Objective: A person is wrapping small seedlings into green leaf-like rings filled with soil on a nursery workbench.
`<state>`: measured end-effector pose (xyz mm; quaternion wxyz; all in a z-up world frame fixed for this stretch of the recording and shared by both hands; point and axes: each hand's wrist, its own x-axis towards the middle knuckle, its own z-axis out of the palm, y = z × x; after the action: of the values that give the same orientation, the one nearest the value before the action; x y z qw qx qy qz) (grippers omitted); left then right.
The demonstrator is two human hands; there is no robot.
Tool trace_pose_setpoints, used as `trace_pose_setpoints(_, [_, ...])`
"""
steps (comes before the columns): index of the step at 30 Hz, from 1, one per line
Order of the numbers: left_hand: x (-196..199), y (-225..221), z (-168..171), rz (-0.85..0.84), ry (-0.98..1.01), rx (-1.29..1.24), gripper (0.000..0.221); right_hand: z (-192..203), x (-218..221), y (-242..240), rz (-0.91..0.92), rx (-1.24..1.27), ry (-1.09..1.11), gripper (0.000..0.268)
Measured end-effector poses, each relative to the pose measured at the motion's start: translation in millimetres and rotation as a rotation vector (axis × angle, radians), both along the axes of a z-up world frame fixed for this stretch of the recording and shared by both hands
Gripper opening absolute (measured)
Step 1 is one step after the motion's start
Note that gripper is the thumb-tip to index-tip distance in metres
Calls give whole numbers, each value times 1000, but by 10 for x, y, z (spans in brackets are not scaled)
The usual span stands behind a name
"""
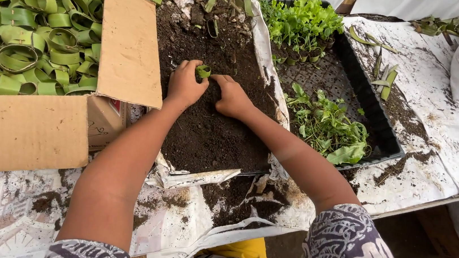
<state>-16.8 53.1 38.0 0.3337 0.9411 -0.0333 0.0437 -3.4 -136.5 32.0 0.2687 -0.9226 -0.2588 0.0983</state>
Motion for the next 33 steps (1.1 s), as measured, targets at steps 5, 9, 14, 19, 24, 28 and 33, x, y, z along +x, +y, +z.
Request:
trace_pose_setpoints(5, [-46, -2, 114, 11, 17, -56, 49, 82, 98, 27, -49, 136, -80, 70])
trace_pose_setpoints(9, [-73, 9, 115, 57, 30, -100, 45, 300, 46, 43, -253, 347, -48, 43])
trace_pose_setpoints(14, [-53, -18, 106, 94, 39, -28, 51, 329, 177, 102, -474, 418, 24, 36])
trace_pose_setpoints(19, [22, -6, 23, 82, 42, -17, 42, 190, 420, 100, -546, 545, 36, 17])
trace_pose_setpoints(24, [-68, -99, 103, 105, -62, 10, 56, 107, 473, 135, -481, 483, -3, 26])
trace_pose_setpoints(28, [-216, -218, 254, 48, -330, -54, 49, 244, 246, 113, -416, 397, -16, 48])
trace_pose_setpoints(33, [-177, -527, 526, -87, -663, -108, 27, 81, 399, 116, -357, 197, -282, 36])
